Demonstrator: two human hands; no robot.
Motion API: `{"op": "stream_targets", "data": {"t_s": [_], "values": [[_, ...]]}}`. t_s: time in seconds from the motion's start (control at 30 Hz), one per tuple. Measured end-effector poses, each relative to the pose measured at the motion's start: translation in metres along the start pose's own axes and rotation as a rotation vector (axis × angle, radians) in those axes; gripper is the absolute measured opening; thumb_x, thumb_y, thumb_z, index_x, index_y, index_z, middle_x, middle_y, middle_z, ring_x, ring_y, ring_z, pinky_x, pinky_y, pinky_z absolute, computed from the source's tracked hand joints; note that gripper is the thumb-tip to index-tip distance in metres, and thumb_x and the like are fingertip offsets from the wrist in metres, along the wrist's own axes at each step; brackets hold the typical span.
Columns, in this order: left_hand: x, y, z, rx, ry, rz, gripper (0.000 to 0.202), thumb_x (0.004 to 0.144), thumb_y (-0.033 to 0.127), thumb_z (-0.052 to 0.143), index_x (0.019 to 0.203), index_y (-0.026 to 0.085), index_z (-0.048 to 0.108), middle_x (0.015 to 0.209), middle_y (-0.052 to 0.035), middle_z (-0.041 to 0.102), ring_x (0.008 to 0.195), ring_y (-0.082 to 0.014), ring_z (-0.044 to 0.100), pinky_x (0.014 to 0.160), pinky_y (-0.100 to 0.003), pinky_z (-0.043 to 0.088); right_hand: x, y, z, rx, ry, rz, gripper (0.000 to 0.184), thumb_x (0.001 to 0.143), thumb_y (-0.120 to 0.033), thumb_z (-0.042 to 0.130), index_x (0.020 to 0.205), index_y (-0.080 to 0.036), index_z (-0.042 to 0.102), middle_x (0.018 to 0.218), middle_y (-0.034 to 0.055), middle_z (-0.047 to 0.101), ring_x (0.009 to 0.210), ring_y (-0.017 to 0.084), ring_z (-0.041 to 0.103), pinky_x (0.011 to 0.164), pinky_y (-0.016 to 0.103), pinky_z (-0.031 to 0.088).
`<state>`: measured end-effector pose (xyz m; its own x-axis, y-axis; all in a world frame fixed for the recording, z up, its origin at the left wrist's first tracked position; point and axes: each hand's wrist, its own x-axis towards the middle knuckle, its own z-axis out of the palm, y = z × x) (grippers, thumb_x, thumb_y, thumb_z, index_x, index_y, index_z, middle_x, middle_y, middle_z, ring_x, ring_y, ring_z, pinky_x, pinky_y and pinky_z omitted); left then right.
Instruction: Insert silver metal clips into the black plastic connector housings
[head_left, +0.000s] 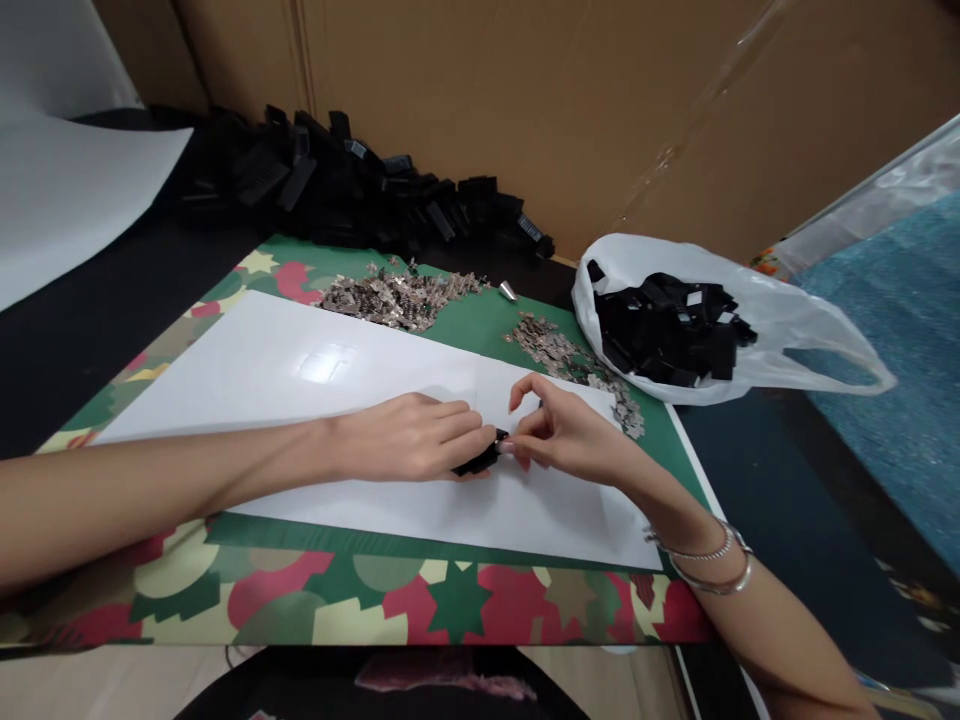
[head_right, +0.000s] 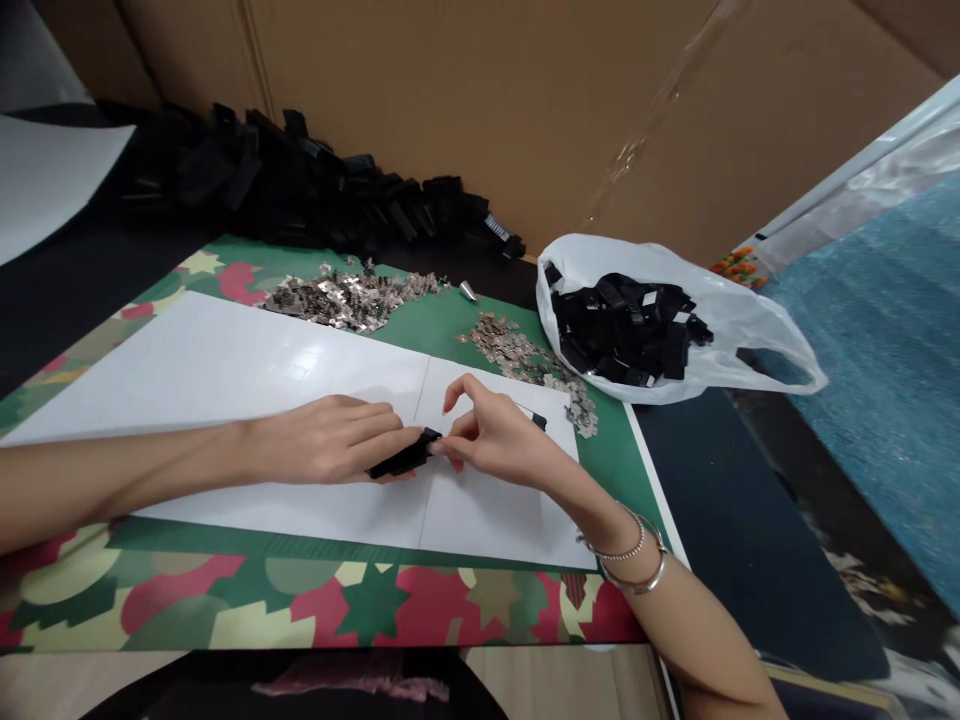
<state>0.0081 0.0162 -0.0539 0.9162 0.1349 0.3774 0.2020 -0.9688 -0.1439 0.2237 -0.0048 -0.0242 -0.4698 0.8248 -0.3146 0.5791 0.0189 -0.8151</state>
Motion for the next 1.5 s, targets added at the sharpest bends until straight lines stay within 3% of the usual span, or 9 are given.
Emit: {"op": "stream_targets", "data": {"t_s": [0.13, 0.37, 0.63, 0.77, 0.97, 1.1, 1.27, 1.37, 1.5], "values": [[0.0, 0.0, 0.0, -0.023, 0.046, 0.023, 0.026, 0.096, 0.024, 0.03, 0.098, 0.011, 0.053, 0.069, -0.0044, 0.058, 0.061, -0.0151, 0.053, 0.048, -0.027, 0.039, 0.0, 0.0, 0.002, 0.012, 0.002, 0.006, 0.029, 0.077, -0.022, 0.057, 0.088, -0.024, 0.03, 0.054, -0.0072, 0.058, 0.046, 0.009, 0.044, 0.046, 0.019, 0.033], [0.002, 0.001, 0.001, -0.115, 0.05, -0.131, 0.036, 0.095, 0.04, 0.031, 0.097, 0.012, 0.053, 0.07, -0.0036, 0.059, 0.058, -0.0141, 0.053, 0.045, -0.025, 0.035, -0.006, -0.003, -0.002, -0.008, 0.016, -0.027, 0.027, 0.08, -0.026, 0.057, 0.091, -0.023, 0.033, 0.056, -0.0057, 0.059, 0.048, 0.009, 0.043, 0.048, 0.02, 0.033], [-0.001, 0.001, 0.001, -0.04, 0.059, -0.016, 0.028, 0.096, 0.03, 0.031, 0.1, 0.011, 0.051, 0.07, -0.0048, 0.058, 0.062, -0.015, 0.054, 0.047, -0.026, 0.038, -0.009, -0.006, 0.008, -0.132, 0.096, -0.072, 0.023, 0.079, -0.018, 0.052, 0.091, -0.024, 0.033, 0.051, -0.0077, 0.057, 0.046, 0.009, 0.045, 0.048, 0.02, 0.032], [-0.001, 0.001, 0.001, -0.027, 0.068, 0.004, 0.025, 0.096, 0.028, 0.033, 0.098, 0.011, 0.052, 0.069, -0.0043, 0.058, 0.061, -0.0148, 0.054, 0.047, -0.026, 0.037, -0.003, 0.0, 0.008, 0.028, 0.059, -0.032, 0.026, 0.077, -0.019, 0.056, 0.09, -0.023, 0.034, 0.051, -0.0086, 0.055, 0.045, 0.008, 0.042, 0.046, 0.018, 0.032], [0.002, 0.0, -0.001, -0.163, 0.049, -0.201, 0.042, 0.095, 0.045, 0.028, 0.101, 0.012, 0.054, 0.071, -0.0044, 0.06, 0.058, -0.0131, 0.055, 0.048, -0.024, 0.036, -0.007, 0.006, -0.016, 0.127, -0.124, -0.063, 0.037, 0.075, -0.031, 0.067, 0.101, -0.02, 0.043, 0.066, -0.0024, 0.061, 0.054, 0.009, 0.051, 0.05, 0.021, 0.042], [0.001, -0.001, -0.002, -0.28, 0.054, -0.278, 0.045, 0.093, 0.05, 0.03, 0.109, 0.013, 0.052, 0.081, -0.0058, 0.062, 0.063, -0.0139, 0.058, 0.055, -0.024, 0.04, -0.015, 0.005, -0.014, -0.198, 0.101, -0.318, 0.042, 0.072, -0.029, 0.072, 0.109, -0.02, 0.052, 0.09, 0.0045, 0.062, 0.068, 0.012, 0.053, 0.061, 0.025, 0.047], [0.001, -0.003, -0.008, -0.575, 0.022, -0.379, 0.037, 0.09, 0.045, 0.042, 0.111, 0.015, 0.05, 0.092, -0.0064, 0.061, 0.071, -0.0131, 0.058, 0.06, -0.022, 0.042, -0.016, 0.005, 0.004, -0.407, 0.356, -0.61, 0.019, 0.081, -0.022, 0.062, 0.099, -0.018, 0.059, 0.091, 0.0079, 0.061, 0.076, 0.015, 0.055, 0.063, 0.028, 0.049], [0.007, -0.004, -0.016, -0.839, -0.028, -0.547, 0.037, 0.087, 0.045, 0.048, 0.109, 0.016, 0.051, 0.088, -0.0045, 0.062, 0.068, -0.0127, 0.057, 0.057, -0.021, 0.042, -0.014, 0.006, 0.007, -0.469, 0.456, -0.675, 0.017, 0.082, -0.021, 0.061, 0.099, -0.017, 0.059, 0.088, 0.0088, 0.061, 0.079, 0.017, 0.057, 0.065, 0.03, 0.05], [0.017, -0.009, -0.023, -1.236, -0.18, -0.756, 0.033, 0.089, 0.045, 0.042, 0.1, 0.017, 0.056, 0.068, 0.0009, 0.059, 0.056, -0.0111, 0.053, 0.055, -0.022, 0.043, -0.013, 0.007, 0.011, -0.5, 0.467, -0.716, 0.017, 0.081, -0.021, 0.061, 0.097, -0.014, 0.059, 0.083, 0.0087, 0.06, 0.076, 0.017, 0.056, 0.064, 0.03, 0.05]]}}
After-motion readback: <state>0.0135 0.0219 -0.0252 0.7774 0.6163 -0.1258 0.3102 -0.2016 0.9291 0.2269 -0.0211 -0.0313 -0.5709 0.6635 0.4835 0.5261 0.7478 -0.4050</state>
